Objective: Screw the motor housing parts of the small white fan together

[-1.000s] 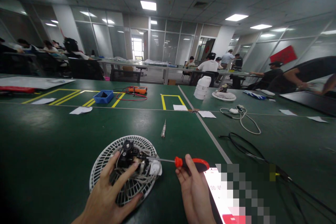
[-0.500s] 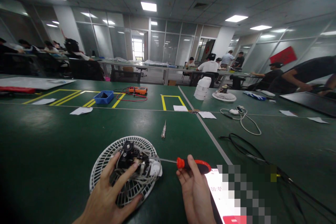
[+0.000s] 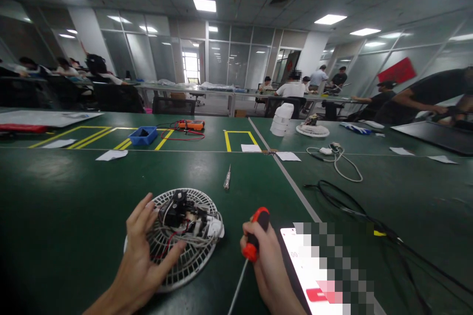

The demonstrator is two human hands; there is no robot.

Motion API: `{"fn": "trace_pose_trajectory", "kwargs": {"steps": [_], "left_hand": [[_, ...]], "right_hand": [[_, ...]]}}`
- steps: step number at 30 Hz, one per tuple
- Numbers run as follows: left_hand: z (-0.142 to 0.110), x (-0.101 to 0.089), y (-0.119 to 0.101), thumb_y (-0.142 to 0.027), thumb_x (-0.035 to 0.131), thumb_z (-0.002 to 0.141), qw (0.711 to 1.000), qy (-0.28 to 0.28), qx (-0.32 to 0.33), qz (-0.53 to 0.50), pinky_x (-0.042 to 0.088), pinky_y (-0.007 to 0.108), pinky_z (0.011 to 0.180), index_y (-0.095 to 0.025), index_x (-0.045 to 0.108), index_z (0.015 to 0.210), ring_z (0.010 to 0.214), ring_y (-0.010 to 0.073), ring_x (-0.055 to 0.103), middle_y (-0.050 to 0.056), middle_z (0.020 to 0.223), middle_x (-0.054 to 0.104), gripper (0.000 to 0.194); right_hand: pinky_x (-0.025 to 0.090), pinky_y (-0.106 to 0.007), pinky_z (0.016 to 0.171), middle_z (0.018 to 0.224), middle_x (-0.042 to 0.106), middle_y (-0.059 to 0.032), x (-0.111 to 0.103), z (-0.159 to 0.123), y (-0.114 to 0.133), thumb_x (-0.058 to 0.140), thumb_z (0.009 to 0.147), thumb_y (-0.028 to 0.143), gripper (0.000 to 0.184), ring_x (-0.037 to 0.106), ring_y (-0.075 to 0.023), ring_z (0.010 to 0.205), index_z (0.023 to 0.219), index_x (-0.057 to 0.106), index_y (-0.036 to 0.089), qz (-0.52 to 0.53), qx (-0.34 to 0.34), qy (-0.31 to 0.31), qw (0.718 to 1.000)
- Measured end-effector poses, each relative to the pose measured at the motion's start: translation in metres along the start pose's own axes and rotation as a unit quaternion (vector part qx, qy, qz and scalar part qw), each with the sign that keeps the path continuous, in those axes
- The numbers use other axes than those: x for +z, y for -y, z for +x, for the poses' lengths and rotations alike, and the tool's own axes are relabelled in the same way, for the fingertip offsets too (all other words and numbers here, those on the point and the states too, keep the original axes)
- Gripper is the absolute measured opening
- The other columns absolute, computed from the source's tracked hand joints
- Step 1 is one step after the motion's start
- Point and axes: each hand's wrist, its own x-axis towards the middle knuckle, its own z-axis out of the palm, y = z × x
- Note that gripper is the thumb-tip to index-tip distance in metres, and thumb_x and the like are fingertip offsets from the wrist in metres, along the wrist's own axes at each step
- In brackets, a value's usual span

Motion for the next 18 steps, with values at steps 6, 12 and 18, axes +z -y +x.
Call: {"fn": "trace_pose_trajectory", "kwargs": {"steps": [6, 12, 18], "left_hand": [[0.022, -0.003, -0.007, -0.046, 0.066, 0.089, 0.999, 0.020, -0.027, 0.043, 0.050, 0.058, 0.109, -0.026, 0.027, 0.155, 0.135, 0.0328, 0.053, 0.014, 0.151, 0.046, 0.079], [0.035, 0.000, -0.014, -0.052, 0.065, 0.088, 0.994, 0.037, -0.079, 0.060, 0.057, 0.054, 0.099, -0.024, 0.029, 0.153, 0.120, 0.0317, 0.065, 0.014, 0.141, 0.058, 0.080], [0.030, 0.008, -0.010, -0.049, 0.064, 0.089, 0.995, 0.040, -0.069, 0.052, 0.053, 0.056, 0.106, -0.022, 0.029, 0.154, 0.127, 0.0326, 0.062, 0.015, 0.147, 0.054, 0.078]], "right_hand": [[0.044, -0.032, 0.067, 0.075, 0.056, 0.0043, -0.003, 0.000, -0.005, 0.057, 0.084, 0.031, 0.016, 0.059, -0.0206, 0.070, 0.098, 0.050, 0.027, -0.471, -0.173, 0.038, 0.864], [0.042, -0.038, 0.078, 0.105, 0.068, -0.0082, -0.006, 0.003, -0.008, 0.054, 0.084, 0.020, 0.034, 0.067, -0.0306, 0.093, 0.118, 0.050, 0.024, -0.599, -0.164, 0.033, 0.783], [0.044, -0.042, 0.081, 0.118, 0.066, -0.0167, -0.009, 0.006, -0.005, 0.049, 0.091, 0.019, 0.044, 0.066, -0.0354, 0.104, 0.135, 0.047, 0.016, -0.669, -0.167, 0.016, 0.724]]}}
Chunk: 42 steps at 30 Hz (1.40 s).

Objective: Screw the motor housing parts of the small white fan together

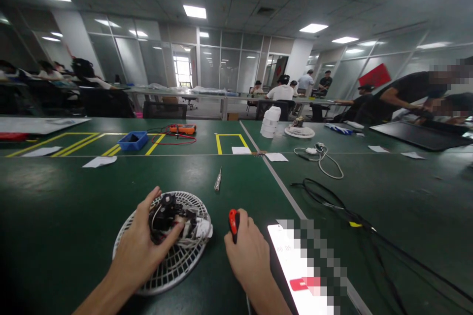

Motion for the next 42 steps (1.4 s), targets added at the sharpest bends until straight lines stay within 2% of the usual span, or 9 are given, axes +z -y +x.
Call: {"fn": "trace_pose_trajectory", "kwargs": {"steps": [10, 15, 20, 24, 31, 34, 36, 39, 42], "left_hand": [[-0.002, 0.006, 0.004, -0.047, 0.059, 0.095, 1.000, 0.007, 0.004, -0.019, 0.050, 0.059, 0.110, -0.025, 0.025, 0.157, 0.135, 0.0330, 0.056, 0.015, 0.153, 0.049, 0.074], [-0.007, 0.009, 0.009, -0.044, 0.059, 0.096, 0.999, -0.006, 0.016, -0.035, 0.047, 0.059, 0.113, -0.028, 0.022, 0.159, 0.140, 0.0320, 0.052, 0.013, 0.157, 0.045, 0.074], [-0.007, 0.010, 0.009, -0.040, 0.059, 0.097, 0.999, -0.004, 0.020, -0.041, 0.047, 0.057, 0.115, -0.028, 0.018, 0.160, 0.141, 0.0315, 0.050, 0.014, 0.159, 0.042, 0.076], [-0.008, 0.008, 0.010, -0.037, 0.059, 0.097, 0.999, -0.012, 0.038, -0.025, 0.048, 0.054, 0.114, -0.027, 0.016, 0.161, 0.142, 0.0307, 0.050, 0.013, 0.161, 0.040, 0.078], [-0.014, 0.008, 0.012, -0.029, 0.061, 0.096, 0.994, -0.048, 0.095, 0.017, 0.052, 0.044, 0.110, -0.022, 0.017, 0.161, 0.145, 0.0281, 0.047, 0.015, 0.164, 0.033, 0.078], [-0.014, 0.009, 0.010, -0.030, 0.061, 0.097, 0.996, -0.047, 0.069, 0.013, 0.055, 0.041, 0.107, -0.023, 0.017, 0.161, 0.139, 0.0267, 0.054, 0.015, 0.163, 0.036, 0.078], [-0.015, 0.008, 0.010, -0.031, 0.060, 0.098, 0.997, -0.041, 0.059, 0.008, 0.057, 0.038, 0.103, -0.023, 0.019, 0.160, 0.134, 0.0254, 0.058, 0.015, 0.162, 0.037, 0.075], [-0.015, 0.006, 0.011, -0.029, 0.059, 0.098, 0.997, -0.037, 0.070, 0.000, 0.057, 0.037, 0.102, -0.023, 0.022, 0.158, 0.139, 0.0250, 0.054, 0.014, 0.163, 0.035, 0.071], [-0.015, 0.005, 0.011, -0.025, 0.060, 0.097, 0.996, -0.037, 0.085, -0.006, 0.055, 0.039, 0.105, -0.022, 0.023, 0.157, 0.144, 0.0259, 0.047, 0.015, 0.165, 0.032, 0.071]], "right_hand": [[0.048, -0.046, 0.092, 0.127, 0.060, -0.0201, 0.004, 0.006, -0.011, 0.050, 0.093, 0.022, 0.056, 0.060, -0.0361, 0.114, 0.148, 0.043, 0.013, -0.071, -0.015, -0.044, 0.996], [0.035, -0.050, 0.114, 0.153, 0.047, -0.0213, 0.009, 0.008, -0.013, 0.052, 0.093, 0.028, 0.065, 0.043, -0.0350, 0.141, 0.154, 0.037, 0.011, -0.048, -0.103, -0.117, 0.987], [0.020, -0.056, 0.122, 0.162, 0.038, -0.0173, 0.022, 0.004, -0.011, 0.052, 0.091, 0.026, 0.069, 0.025, -0.0344, 0.153, 0.156, 0.037, 0.011, -0.081, -0.114, -0.060, 0.988], [0.019, -0.057, 0.122, 0.166, 0.030, -0.0159, 0.025, 0.002, -0.010, 0.047, 0.094, 0.029, 0.067, 0.019, -0.0341, 0.154, 0.157, 0.036, 0.008, -0.126, -0.101, -0.023, 0.987], [0.019, -0.071, 0.118, 0.166, 0.025, -0.0127, 0.041, 0.004, -0.021, 0.050, 0.088, 0.024, 0.068, 0.020, -0.0407, 0.152, 0.155, 0.042, 0.016, -0.186, -0.183, -0.053, 0.964], [0.007, -0.075, 0.118, 0.164, 0.031, -0.0128, 0.062, 0.004, -0.033, 0.056, 0.085, 0.028, 0.073, 0.027, -0.0429, 0.150, 0.156, 0.041, 0.020, -0.186, -0.271, -0.064, 0.942], [-0.004, -0.075, 0.118, 0.156, 0.047, -0.0106, 0.074, 0.002, -0.037, 0.057, 0.082, 0.022, 0.073, 0.037, -0.0422, 0.146, 0.154, 0.045, 0.024, -0.181, -0.294, -0.047, 0.937], [-0.015, -0.076, 0.114, 0.144, 0.061, -0.0094, 0.083, -0.002, -0.036, 0.056, 0.080, 0.020, 0.064, 0.042, -0.0438, 0.143, 0.144, 0.058, 0.026, -0.179, -0.261, -0.059, 0.947], [-0.014, -0.080, 0.112, 0.142, 0.063, -0.0101, 0.080, -0.006, -0.028, 0.058, 0.077, 0.020, 0.059, 0.042, -0.0461, 0.142, 0.136, 0.064, 0.028, -0.184, -0.251, -0.069, 0.948]]}}
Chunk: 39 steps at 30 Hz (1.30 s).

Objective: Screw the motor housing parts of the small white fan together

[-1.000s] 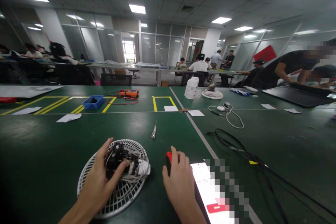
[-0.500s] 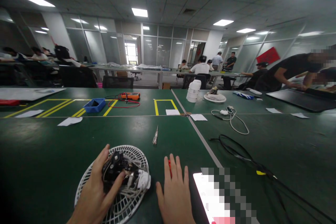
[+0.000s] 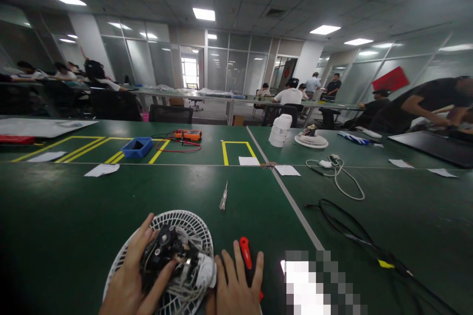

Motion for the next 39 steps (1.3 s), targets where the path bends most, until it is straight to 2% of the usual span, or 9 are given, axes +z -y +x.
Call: {"fn": "trace_pose_trajectory", "kwargs": {"steps": [5, 9, 15, 20, 22, 27, 31, 35, 39], "left_hand": [[-0.001, 0.001, -0.001, -0.017, 0.054, 0.097, 1.000, -0.001, 0.004, -0.012, 0.054, 0.038, 0.106, -0.021, 0.024, 0.157, 0.147, 0.0261, 0.043, 0.016, 0.165, 0.030, 0.068], [-0.001, 0.003, 0.003, -0.017, 0.053, 0.097, 1.000, -0.006, 0.009, -0.002, 0.055, 0.038, 0.105, -0.024, 0.023, 0.158, 0.146, 0.0262, 0.044, 0.015, 0.165, 0.032, 0.069], [0.003, 0.003, 0.008, -0.028, 0.059, 0.095, 1.000, -0.004, -0.021, 0.011, 0.060, 0.044, 0.098, -0.025, 0.019, 0.159, 0.130, 0.0290, 0.062, 0.017, 0.164, 0.032, 0.076], [0.008, 0.001, 0.002, -0.027, 0.057, 0.095, 1.000, -0.001, -0.029, 0.005, 0.062, 0.040, 0.092, -0.025, 0.016, 0.160, 0.133, 0.0293, 0.059, 0.016, 0.164, 0.032, 0.077], [0.008, 0.000, -0.001, -0.027, 0.056, 0.096, 1.000, 0.004, -0.024, 0.006, 0.062, 0.041, 0.092, -0.025, 0.017, 0.160, 0.134, 0.0298, 0.058, 0.016, 0.164, 0.032, 0.075], [0.008, -0.003, -0.007, -0.031, 0.054, 0.098, 0.997, 0.024, -0.066, 0.007, 0.063, 0.045, 0.090, -0.028, 0.018, 0.159, 0.130, 0.0311, 0.060, 0.014, 0.166, 0.029, 0.071], [0.009, -0.007, -0.006, -0.034, 0.055, 0.097, 0.998, 0.016, -0.055, 0.012, 0.063, 0.047, 0.090, -0.029, 0.020, 0.159, 0.136, 0.0337, 0.055, 0.013, 0.166, 0.030, 0.071], [0.012, -0.018, -0.001, -0.035, 0.054, 0.097, 0.998, 0.026, -0.062, 0.009, 0.058, 0.053, 0.101, -0.030, 0.022, 0.158, 0.145, 0.0343, 0.045, 0.011, 0.165, 0.031, 0.069], [0.013, -0.037, 0.016, -0.041, 0.056, 0.096, 0.995, 0.027, -0.090, 0.030, 0.054, 0.056, 0.108, -0.030, 0.024, 0.158, 0.146, 0.0357, 0.043, 0.011, 0.165, 0.032, 0.071]], "right_hand": [[-0.007, -0.086, 0.109, 0.141, 0.064, -0.0118, -0.011, 0.003, -0.005, 0.059, 0.076, 0.020, 0.058, 0.043, -0.0491, 0.140, 0.134, 0.064, 0.027, -0.007, -0.006, 0.004, 1.000], [0.007, -0.089, 0.108, 0.142, 0.063, -0.0125, -0.020, 0.006, -0.013, 0.055, 0.084, 0.023, 0.055, 0.050, -0.0458, 0.136, 0.139, 0.059, 0.027, 0.056, -0.042, 0.042, 0.997], [0.008, -0.079, 0.115, 0.133, 0.069, -0.0085, -0.051, 0.016, 0.000, 0.057, 0.085, 0.019, 0.044, 0.058, -0.0354, 0.129, 0.127, 0.065, 0.029, 0.117, 0.017, 0.039, 0.992], [0.021, -0.062, 0.119, 0.121, 0.073, -0.0039, -0.063, 0.023, 0.003, 0.060, 0.082, 0.012, 0.040, 0.062, -0.0277, 0.121, 0.118, 0.068, 0.028, 0.172, 0.039, 0.024, 0.984], [0.021, -0.060, 0.120, 0.120, 0.074, -0.0040, -0.062, 0.023, 0.003, 0.060, 0.082, 0.011, 0.038, 0.063, -0.0272, 0.119, 0.116, 0.068, 0.026, 0.174, 0.041, 0.015, 0.984], [0.018, -0.057, 0.121, 0.119, 0.072, -0.0054, -0.056, 0.019, 0.006, 0.057, 0.086, 0.010, 0.036, 0.062, -0.0258, 0.117, 0.118, 0.067, 0.024, 0.153, 0.032, -0.006, 0.988], [0.011, -0.058, 0.122, 0.122, 0.072, -0.0065, -0.056, 0.015, 0.012, 0.055, 0.093, 0.017, 0.028, 0.060, -0.0268, 0.120, 0.117, 0.067, 0.025, 0.128, 0.035, -0.006, 0.991], [-0.003, -0.063, 0.121, 0.128, 0.070, -0.0084, -0.062, 0.014, 0.017, 0.050, 0.098, 0.022, 0.027, 0.055, -0.0296, 0.128, 0.118, 0.068, 0.023, 0.102, 0.040, 0.016, 0.994], [-0.008, -0.065, 0.120, 0.133, 0.069, -0.0073, -0.066, 0.013, 0.020, 0.051, 0.099, 0.029, 0.029, 0.052, -0.0305, 0.133, 0.123, 0.068, 0.025, 0.105, 0.053, 0.039, 0.992]]}}
